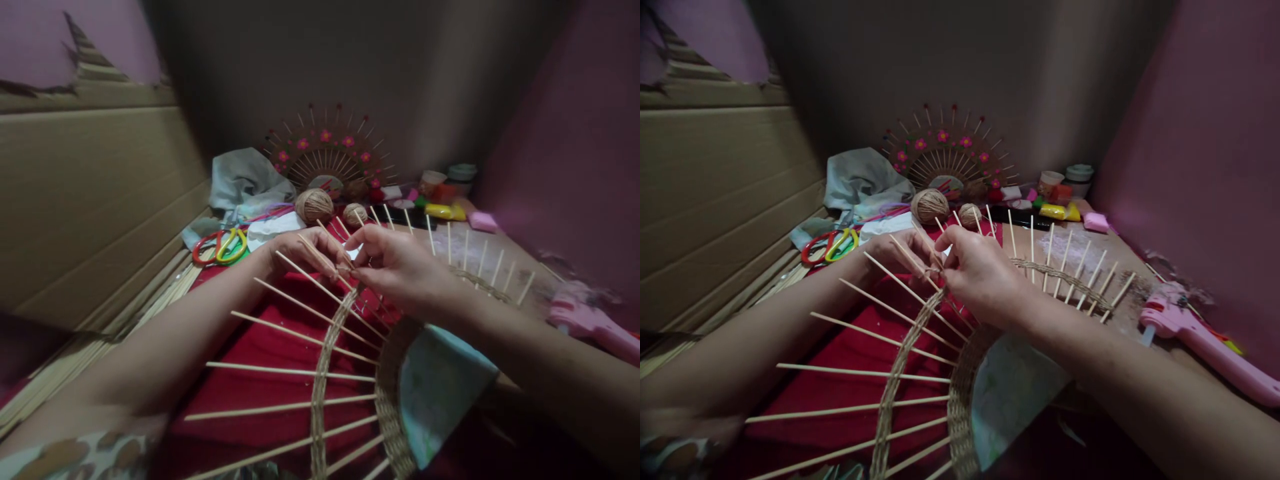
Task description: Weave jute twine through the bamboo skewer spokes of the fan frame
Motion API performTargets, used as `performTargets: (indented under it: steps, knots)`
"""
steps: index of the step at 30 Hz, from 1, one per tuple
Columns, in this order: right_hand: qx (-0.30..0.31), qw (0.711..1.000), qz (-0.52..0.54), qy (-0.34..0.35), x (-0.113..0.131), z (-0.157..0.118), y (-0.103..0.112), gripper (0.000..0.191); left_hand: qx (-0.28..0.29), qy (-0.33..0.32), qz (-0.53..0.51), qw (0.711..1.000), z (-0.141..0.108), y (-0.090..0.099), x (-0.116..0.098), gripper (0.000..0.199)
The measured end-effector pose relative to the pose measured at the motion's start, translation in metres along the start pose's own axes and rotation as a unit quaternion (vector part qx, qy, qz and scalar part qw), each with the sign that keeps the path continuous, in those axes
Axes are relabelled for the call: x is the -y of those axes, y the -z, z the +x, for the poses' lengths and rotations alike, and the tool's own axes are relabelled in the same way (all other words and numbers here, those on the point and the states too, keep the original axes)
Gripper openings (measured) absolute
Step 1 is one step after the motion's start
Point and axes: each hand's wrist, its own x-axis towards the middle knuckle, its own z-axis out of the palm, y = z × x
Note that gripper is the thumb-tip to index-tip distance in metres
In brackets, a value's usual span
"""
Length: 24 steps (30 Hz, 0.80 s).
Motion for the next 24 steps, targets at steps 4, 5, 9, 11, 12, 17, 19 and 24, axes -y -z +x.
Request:
performTargets:
  steps: [4, 5, 9, 11, 12, 17, 19, 24]
  knots:
    - [-0.009, 1.0, 0.019, -0.019, -0.001, -0.001, 0.0, 0.013, -0.005, 0.04, 0.046, 0.998, -0.003, 0.007, -0.008, 0.019]
    - [-0.008, 0.999, 0.021, -0.026, -0.001, -0.001, 0.001, 0.014, -0.009, 0.06, 0.072, 0.996, -0.006, 0.009, -0.011, 0.019]
    - [-0.025, 0.999, 0.02, -0.025, -0.001, 0.0, 0.008, 0.018, -0.117, 0.098, 0.214, 0.965, -0.028, 0.017, -0.03, 0.016]
    - [-0.056, 0.998, 0.023, -0.007, -0.001, 0.002, 0.013, 0.021, -0.224, 0.077, 0.254, 0.938, -0.046, 0.021, -0.044, 0.015]
    - [-0.077, 0.997, 0.029, 0.002, 0.0, 0.004, 0.016, 0.022, -0.281, 0.057, 0.266, 0.921, -0.057, 0.021, -0.053, 0.015]
    - [-0.196, 0.979, 0.019, 0.049, 0.008, 0.017, 0.031, 0.026, -0.498, -0.121, 0.296, 0.806, -0.094, -0.003, -0.104, 0.01]
    - [-0.25, 0.966, -0.005, 0.07, 0.012, 0.02, 0.035, 0.027, -0.511, -0.16, 0.354, 0.767, -0.093, -0.028, -0.12, 0.01]
    - [-0.296, 0.948, -0.052, 0.102, 0.018, 0.015, 0.035, 0.023, -0.422, -0.201, 0.44, 0.767, -0.057, -0.086, -0.119, 0.014]
